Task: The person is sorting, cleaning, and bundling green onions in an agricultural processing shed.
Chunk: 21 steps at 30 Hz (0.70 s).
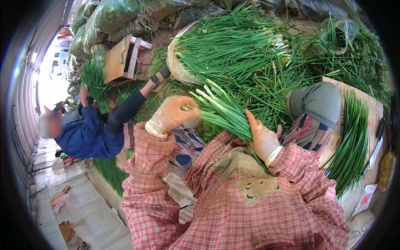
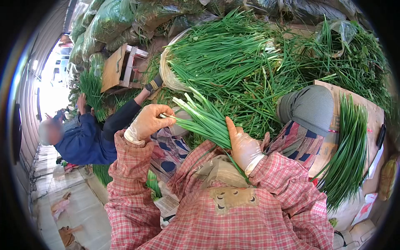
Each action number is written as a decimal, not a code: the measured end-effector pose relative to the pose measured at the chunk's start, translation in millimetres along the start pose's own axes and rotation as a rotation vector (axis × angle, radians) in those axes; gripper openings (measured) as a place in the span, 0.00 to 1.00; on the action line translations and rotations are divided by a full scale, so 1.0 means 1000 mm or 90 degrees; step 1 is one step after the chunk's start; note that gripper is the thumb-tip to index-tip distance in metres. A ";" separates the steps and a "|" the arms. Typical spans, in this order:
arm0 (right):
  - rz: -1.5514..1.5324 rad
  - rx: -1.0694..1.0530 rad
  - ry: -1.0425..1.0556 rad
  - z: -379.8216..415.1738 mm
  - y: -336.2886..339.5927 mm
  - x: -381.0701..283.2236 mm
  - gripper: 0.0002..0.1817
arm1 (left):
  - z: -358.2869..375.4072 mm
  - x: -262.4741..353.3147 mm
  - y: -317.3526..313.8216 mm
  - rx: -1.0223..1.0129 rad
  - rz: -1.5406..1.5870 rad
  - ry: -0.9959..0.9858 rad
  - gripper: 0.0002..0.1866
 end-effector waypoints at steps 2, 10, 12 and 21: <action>0.014 -0.016 -0.006 -0.001 -0.001 -0.001 0.43 | 0.004 -0.008 0.000 0.015 0.053 0.044 0.08; -0.001 0.003 -0.013 0.000 -0.002 -0.001 0.42 | 0.012 -0.015 -0.034 0.251 0.162 0.038 0.08; 0.005 -0.002 -0.018 -0.001 -0.002 -0.002 0.41 | 0.007 -0.024 -0.047 0.319 0.285 0.036 0.11; 0.110 0.026 -0.002 0.001 -0.009 -0.016 0.35 | -0.014 -0.028 -0.068 0.569 -0.045 -0.040 0.08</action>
Point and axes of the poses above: each hand's wrist, its own z-axis away from the middle knuckle, its own y-axis out of the back of the hand, x = y × z, the point moved 2 cm from there along -z, towards the middle knuckle, and after that the axes turned 6 degrees about x, right-handed, at the moved point
